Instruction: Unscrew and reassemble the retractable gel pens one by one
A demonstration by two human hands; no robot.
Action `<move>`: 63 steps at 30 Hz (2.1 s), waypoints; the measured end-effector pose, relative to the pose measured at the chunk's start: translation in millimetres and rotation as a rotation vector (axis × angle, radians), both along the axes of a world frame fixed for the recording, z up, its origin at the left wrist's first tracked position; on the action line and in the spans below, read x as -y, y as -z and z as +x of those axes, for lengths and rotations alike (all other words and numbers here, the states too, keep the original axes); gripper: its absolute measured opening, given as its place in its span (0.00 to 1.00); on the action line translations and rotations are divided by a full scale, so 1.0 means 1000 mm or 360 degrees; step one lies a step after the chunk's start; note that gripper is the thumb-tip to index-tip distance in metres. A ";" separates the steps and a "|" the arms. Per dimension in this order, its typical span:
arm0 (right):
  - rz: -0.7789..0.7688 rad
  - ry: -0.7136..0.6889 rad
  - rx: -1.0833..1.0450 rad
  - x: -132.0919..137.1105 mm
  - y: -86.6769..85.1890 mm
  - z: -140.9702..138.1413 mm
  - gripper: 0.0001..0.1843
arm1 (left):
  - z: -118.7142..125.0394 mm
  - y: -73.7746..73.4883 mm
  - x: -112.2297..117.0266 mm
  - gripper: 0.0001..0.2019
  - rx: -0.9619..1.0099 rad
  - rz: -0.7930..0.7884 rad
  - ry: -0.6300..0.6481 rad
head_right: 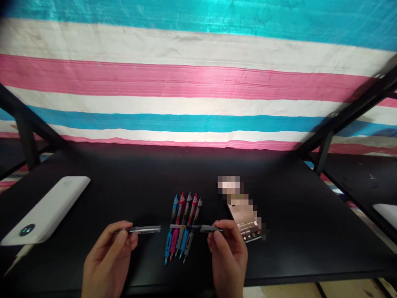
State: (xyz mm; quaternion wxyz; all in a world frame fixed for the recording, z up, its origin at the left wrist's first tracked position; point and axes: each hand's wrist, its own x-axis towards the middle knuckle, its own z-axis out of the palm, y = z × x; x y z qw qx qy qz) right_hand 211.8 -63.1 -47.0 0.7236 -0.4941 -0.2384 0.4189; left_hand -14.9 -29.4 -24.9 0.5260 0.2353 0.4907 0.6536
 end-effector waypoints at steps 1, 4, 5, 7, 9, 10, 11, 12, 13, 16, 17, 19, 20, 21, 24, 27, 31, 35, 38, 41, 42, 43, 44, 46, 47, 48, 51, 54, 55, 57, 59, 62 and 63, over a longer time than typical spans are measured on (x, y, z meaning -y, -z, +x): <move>0.0001 -0.0013 -0.0001 0.000 0.000 0.000 0.09 | 0.000 0.000 0.000 0.14 0.0003 0.0001 -0.0001; 0.0016 -0.0063 0.0003 0.000 -0.002 -0.001 0.08 | 0.000 0.001 0.000 0.13 0.0016 0.0017 0.0031; 0.0014 -0.0070 0.0018 0.000 -0.003 -0.002 0.08 | 0.000 0.002 0.000 0.13 0.0021 0.0022 0.0045; 0.0005 -0.0070 0.0066 -0.001 -0.005 -0.005 0.07 | 0.000 0.003 0.000 0.12 0.0021 0.0036 0.0060; 0.0001 -0.0058 0.0110 -0.001 -0.007 -0.007 0.07 | -0.001 0.005 0.000 0.12 0.0012 0.0052 0.0085; 0.0009 -0.0046 0.0124 -0.001 -0.007 -0.008 0.07 | -0.001 0.005 0.000 0.12 0.0006 0.0058 0.0096; 0.0021 -0.0031 0.0135 -0.001 -0.008 -0.009 0.08 | -0.001 0.005 0.001 0.12 0.0000 0.0062 0.0103; 0.0029 -0.0016 0.0143 -0.001 -0.007 -0.010 0.08 | -0.001 0.005 0.001 0.12 -0.0005 0.0062 0.0111; 0.0039 -0.0012 0.0150 -0.001 -0.007 -0.010 0.08 | -0.002 0.005 0.001 0.12 -0.0011 0.0060 0.0119; 0.0050 -0.0032 0.0148 -0.002 -0.006 -0.010 0.08 | -0.001 0.003 0.000 0.12 -0.0036 0.0046 0.0140; 0.0050 -0.0040 0.0143 -0.002 -0.006 -0.010 0.08 | -0.001 0.003 -0.001 0.12 -0.0047 0.0045 0.0146; 0.0049 -0.0045 0.0141 -0.001 -0.007 -0.010 0.09 | 0.000 0.002 -0.001 0.12 -0.0074 0.0050 0.0154; 0.0045 -0.0046 0.0151 -0.001 -0.008 -0.011 0.09 | 0.000 0.001 -0.001 0.13 -0.0089 0.0053 0.0164; 0.0037 -0.0059 0.0173 -0.001 -0.009 -0.012 0.09 | 0.002 0.000 0.000 0.13 -0.0110 0.0048 0.0171; -0.0030 -0.0143 0.0312 0.001 -0.014 -0.017 0.08 | 0.008 -0.003 0.002 0.14 -0.0213 -0.0023 0.0176; -0.0027 -0.0249 0.0522 0.002 -0.018 -0.022 0.07 | 0.014 -0.007 0.005 0.13 -0.0309 -0.0056 0.0205; 0.0071 -0.0302 0.0686 0.001 -0.020 -0.025 0.06 | 0.015 -0.012 0.004 0.13 -0.0390 -0.0036 0.0242; 0.0055 -0.0339 0.0877 -0.002 -0.024 -0.021 0.10 | 0.014 -0.013 0.004 0.13 -0.0403 -0.0048 0.0251; 0.0030 -0.0429 0.1038 -0.004 -0.026 -0.018 0.19 | 0.013 -0.012 0.005 0.13 -0.0364 -0.0032 0.0280; 0.0005 -0.0373 0.0990 -0.004 -0.024 -0.019 0.15 | 0.013 -0.011 0.005 0.14 -0.0281 -0.0022 0.0268; -0.0001 -0.0326 0.0959 -0.003 -0.023 -0.020 0.18 | 0.013 -0.011 0.004 0.14 -0.0245 -0.0022 0.0258; -0.0001 -0.0287 0.0938 -0.003 -0.022 -0.021 0.19 | 0.013 -0.011 0.004 0.14 -0.0214 -0.0023 0.0249; 0.0006 -0.0263 0.0930 -0.002 -0.020 -0.021 0.16 | 0.013 -0.011 0.003 0.14 -0.0194 -0.0024 0.0242; 0.0010 -0.0260 0.0965 -0.002 -0.019 -0.021 0.09 | 0.013 -0.012 0.003 0.15 -0.0193 -0.0026 0.0239; 0.0013 -0.0284 0.1004 -0.002 -0.020 -0.020 0.09 | 0.013 -0.012 0.003 0.15 -0.0205 -0.0027 0.0242; 0.0029 -0.0328 0.1061 -0.002 -0.020 -0.019 0.10 | 0.013 -0.012 0.003 0.15 -0.0218 -0.0031 0.0246; 0.0178 -0.0513 0.1328 -0.004 -0.022 -0.014 0.14 | 0.013 -0.011 0.003 0.16 -0.0261 -0.0044 0.0263; 0.0217 -0.0526 0.1459 -0.005 -0.022 -0.013 0.12 | 0.014 -0.010 0.004 0.17 -0.0299 -0.0046 0.0259; 0.0174 -0.0494 0.1435 -0.005 -0.021 -0.013 0.09 | 0.014 -0.010 0.004 0.17 -0.0301 -0.0044 0.0254; 0.0060 -0.0467 0.1362 -0.007 -0.019 -0.013 0.07 | 0.013 -0.009 0.003 0.16 -0.0307 -0.0044 0.0254; -0.0041 -0.0507 0.1329 -0.010 -0.019 -0.013 0.07 | 0.011 -0.007 0.002 0.16 -0.0317 -0.0047 0.0260; -0.0128 -0.0649 0.1279 -0.015 -0.022 -0.011 0.13 | 0.006 -0.001 0.001 0.17 -0.0299 -0.0065 0.0291; -0.0134 -0.0674 0.1238 -0.016 -0.022 -0.010 0.14 | 0.004 0.001 0.000 0.17 -0.0286 -0.0076 0.0310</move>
